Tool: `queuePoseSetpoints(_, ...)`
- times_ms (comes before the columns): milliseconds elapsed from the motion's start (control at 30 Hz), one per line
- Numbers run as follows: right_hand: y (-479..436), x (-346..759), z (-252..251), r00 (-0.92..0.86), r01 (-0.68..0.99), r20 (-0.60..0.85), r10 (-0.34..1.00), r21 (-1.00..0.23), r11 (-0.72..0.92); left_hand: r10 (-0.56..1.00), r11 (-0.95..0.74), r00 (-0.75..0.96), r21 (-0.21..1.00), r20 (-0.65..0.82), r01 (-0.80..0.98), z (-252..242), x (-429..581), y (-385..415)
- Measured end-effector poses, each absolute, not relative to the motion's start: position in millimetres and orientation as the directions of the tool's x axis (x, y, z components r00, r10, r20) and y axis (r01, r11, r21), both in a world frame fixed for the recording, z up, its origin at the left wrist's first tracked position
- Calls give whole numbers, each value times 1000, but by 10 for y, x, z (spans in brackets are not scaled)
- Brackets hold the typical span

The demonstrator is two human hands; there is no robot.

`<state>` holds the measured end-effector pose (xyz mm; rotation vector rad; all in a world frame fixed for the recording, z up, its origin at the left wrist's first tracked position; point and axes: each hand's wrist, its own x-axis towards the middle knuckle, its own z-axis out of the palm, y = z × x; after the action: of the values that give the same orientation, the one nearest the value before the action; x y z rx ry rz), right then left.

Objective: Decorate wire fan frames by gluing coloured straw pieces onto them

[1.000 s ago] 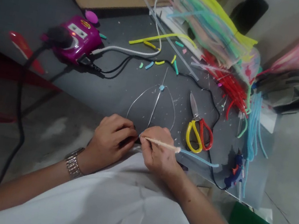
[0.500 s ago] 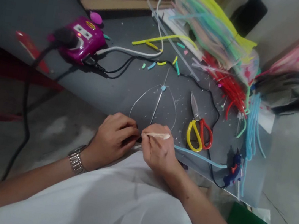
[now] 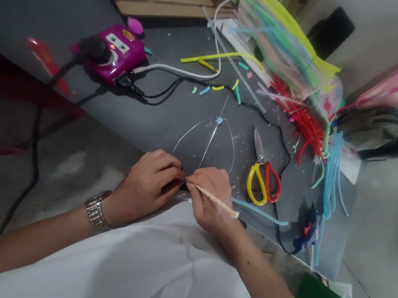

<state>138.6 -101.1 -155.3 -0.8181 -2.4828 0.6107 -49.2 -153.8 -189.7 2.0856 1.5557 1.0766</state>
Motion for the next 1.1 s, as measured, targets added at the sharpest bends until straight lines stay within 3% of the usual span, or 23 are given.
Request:
queuePoseSetpoints(567, -1030, 1500, -1623, -706, 439, 285, 649, -543, 716, 910, -381, 164, 610, 381, 695, -1895, -514, -1528)
queuePoseSetpoints(900, -991, 1500, -1592, -714, 425, 289, 638, -546, 722, 924, -374, 246, 552, 294, 745, -1808, -521, -1502)
queuePoseSetpoints(1100, -991, 1515, -1596, -718, 432, 274, 640, -546, 718, 920, -372, 210, 566, 332, 736, -1850, -515, -1504)
